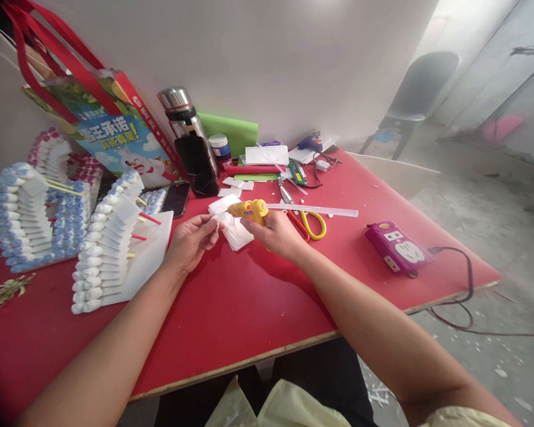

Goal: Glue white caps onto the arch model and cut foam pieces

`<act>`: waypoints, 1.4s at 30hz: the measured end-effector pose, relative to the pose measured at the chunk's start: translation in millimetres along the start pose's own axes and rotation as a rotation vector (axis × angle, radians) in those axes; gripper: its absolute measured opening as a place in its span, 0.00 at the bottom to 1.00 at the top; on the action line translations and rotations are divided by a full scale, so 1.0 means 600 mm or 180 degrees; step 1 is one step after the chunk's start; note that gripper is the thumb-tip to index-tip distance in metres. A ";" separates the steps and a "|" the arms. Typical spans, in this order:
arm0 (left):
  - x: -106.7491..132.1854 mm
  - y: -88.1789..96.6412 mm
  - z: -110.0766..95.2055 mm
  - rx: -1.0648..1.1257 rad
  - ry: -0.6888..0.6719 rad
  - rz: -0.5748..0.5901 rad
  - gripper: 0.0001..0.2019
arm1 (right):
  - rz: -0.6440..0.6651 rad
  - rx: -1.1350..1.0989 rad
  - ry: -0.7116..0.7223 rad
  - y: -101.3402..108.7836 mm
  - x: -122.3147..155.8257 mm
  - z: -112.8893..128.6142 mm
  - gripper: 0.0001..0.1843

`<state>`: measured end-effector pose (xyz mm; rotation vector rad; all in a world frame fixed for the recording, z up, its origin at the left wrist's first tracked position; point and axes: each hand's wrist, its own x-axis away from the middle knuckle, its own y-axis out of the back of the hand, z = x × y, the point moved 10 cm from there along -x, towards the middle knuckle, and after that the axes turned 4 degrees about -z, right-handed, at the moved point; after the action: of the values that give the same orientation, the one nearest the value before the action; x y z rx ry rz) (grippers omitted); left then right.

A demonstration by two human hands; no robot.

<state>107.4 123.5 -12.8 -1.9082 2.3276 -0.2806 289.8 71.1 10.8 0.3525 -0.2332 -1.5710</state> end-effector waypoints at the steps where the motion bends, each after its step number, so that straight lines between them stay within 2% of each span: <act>1: 0.000 0.000 0.000 0.0009 0.0004 -0.0005 0.14 | -0.0023 -0.0019 -0.0027 0.001 0.000 -0.002 0.26; 6: 0.000 0.005 0.000 0.0035 -0.0053 -0.0057 0.14 | 0.0041 -0.0237 0.0058 -0.001 0.002 0.002 0.23; 11: -0.003 0.014 0.000 0.0123 -0.0085 -0.0215 0.16 | 0.0119 -0.0135 0.0205 -0.009 0.005 0.012 0.21; 21: 0.000 0.017 0.009 0.0265 0.0182 -0.0312 0.16 | 0.0236 -0.0137 0.0246 -0.017 0.007 0.018 0.22; 34: -0.001 0.012 0.020 0.0686 0.0430 -0.0056 0.11 | 0.0172 -0.0279 0.0095 -0.012 0.006 0.010 0.22; 42: 0.003 -0.001 0.024 0.0771 0.0602 0.0140 0.10 | 0.0284 -0.0330 0.0211 -0.017 0.012 0.023 0.21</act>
<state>110.9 120.6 -26.7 -1.7807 2.3177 -0.7316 275.4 63.5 19.2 0.3087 -0.1142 -1.4748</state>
